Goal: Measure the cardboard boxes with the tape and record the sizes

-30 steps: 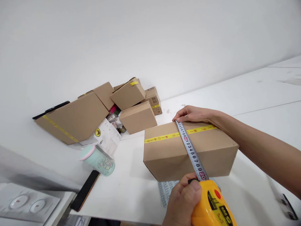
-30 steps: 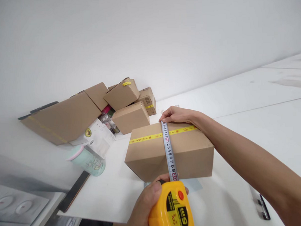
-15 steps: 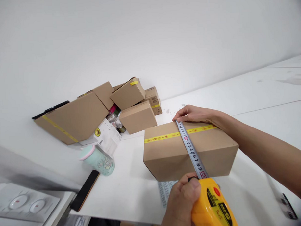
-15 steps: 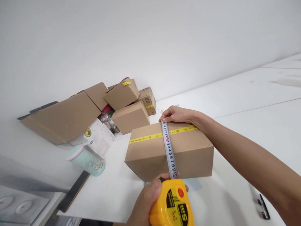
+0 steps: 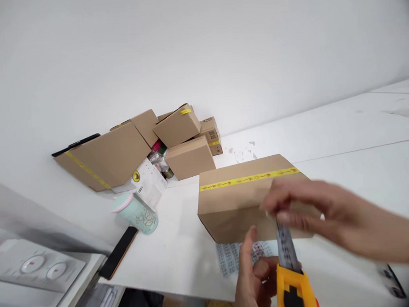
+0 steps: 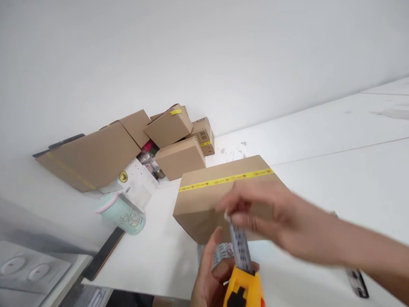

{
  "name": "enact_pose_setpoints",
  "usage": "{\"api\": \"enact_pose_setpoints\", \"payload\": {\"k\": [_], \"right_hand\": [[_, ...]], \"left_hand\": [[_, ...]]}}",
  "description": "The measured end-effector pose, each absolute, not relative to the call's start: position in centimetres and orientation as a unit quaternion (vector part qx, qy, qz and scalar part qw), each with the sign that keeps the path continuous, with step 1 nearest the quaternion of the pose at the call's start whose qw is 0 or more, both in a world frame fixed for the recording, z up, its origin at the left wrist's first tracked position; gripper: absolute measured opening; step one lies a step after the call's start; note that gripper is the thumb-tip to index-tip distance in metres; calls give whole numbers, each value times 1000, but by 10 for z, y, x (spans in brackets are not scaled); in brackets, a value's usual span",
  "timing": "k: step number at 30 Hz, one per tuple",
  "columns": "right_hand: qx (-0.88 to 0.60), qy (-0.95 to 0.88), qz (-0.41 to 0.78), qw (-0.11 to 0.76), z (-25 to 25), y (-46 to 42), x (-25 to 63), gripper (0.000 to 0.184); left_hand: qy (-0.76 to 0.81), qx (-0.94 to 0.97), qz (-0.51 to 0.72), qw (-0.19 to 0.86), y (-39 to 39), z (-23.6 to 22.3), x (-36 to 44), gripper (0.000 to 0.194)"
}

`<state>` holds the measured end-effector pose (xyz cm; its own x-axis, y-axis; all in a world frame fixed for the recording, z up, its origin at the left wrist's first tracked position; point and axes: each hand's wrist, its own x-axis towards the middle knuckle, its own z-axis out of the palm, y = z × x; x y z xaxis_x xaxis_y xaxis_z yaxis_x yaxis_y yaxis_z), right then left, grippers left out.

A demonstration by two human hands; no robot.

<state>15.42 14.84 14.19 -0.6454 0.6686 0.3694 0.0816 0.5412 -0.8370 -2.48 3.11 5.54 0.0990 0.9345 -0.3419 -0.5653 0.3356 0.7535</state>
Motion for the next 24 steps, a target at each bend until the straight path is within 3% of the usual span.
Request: {"api": "enact_pose_setpoints", "payload": {"k": [3,6,9,12,16,20,24], "right_hand": [[-211,-859,354,305,118,111,153,26],[-257,-828,267,420,106,112,166,28],[-433,-711,175,526,95,142,191,26],[-579,-599,269,484,78,176,212,47],[-555,-539,476,419,61,197,212,67],[-501,-604,506,358,70,196,199,60],[-425,-651,471,416,94,196,195,49]], "left_hand": [[397,253,537,700,23,58,-29,108],[416,303,563,647,9,67,-50,108],[475,330,632,515,0,82,-85,102],[495,311,699,412,5,90,-123,89],[503,280,666,474,31,82,-160,73],[506,282,609,541,55,77,-170,74],[473,375,599,527,65,93,-167,68]]}}
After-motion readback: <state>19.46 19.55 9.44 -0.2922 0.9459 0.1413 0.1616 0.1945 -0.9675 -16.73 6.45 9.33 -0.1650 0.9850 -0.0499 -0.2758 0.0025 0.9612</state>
